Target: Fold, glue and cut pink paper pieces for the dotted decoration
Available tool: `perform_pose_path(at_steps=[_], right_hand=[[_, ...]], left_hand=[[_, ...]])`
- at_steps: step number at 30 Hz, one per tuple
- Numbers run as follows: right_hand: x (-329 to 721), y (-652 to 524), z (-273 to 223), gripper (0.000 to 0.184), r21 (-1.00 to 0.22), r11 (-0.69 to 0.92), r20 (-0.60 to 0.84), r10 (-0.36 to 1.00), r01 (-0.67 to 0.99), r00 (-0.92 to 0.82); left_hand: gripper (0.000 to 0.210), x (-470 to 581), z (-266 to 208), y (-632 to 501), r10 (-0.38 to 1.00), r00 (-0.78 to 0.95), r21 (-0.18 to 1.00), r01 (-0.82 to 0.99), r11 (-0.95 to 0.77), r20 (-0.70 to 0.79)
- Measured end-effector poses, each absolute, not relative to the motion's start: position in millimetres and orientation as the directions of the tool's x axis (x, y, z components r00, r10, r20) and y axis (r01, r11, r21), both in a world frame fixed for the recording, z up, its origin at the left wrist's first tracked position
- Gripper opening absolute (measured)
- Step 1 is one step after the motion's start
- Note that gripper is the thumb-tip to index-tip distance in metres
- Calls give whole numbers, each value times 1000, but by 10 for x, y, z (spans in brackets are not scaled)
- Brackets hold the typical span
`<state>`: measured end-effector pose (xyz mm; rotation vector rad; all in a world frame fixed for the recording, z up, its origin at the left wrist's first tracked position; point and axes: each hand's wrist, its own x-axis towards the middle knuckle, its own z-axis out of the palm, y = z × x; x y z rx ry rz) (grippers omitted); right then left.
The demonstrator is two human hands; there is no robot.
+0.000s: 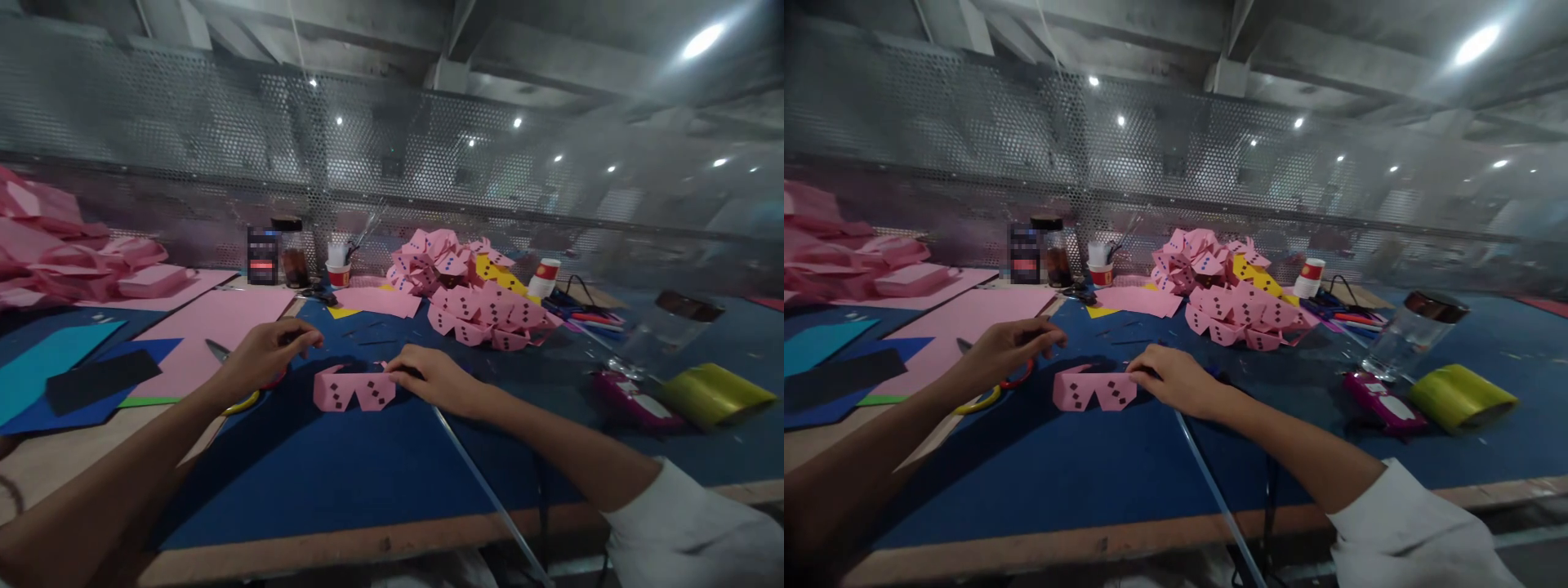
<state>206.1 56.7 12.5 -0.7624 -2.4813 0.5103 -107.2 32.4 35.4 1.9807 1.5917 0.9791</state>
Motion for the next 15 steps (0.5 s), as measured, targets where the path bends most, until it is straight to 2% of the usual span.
perform_pose_path(at_steps=[3,7,11,15], right_hand=[[2042,560,149,15,-489,768,330,602,413,-727],[2029,535,242,12,-544,736,344,633,402,-693],[2081,542,405,12,-591,704,391,678,395,-623],[2241,587,677,15,-564,708,476,699,424,-534]], left_hand=[[46,-1083,360,321,945,125,690,655,-307,302],[46,-1100,359,333,944,67,703,651,-286,322],[46,-1128,383,324,942,-1,706,662,-251,336],[46,-1154,415,313,946,-66,703,685,-188,318]])
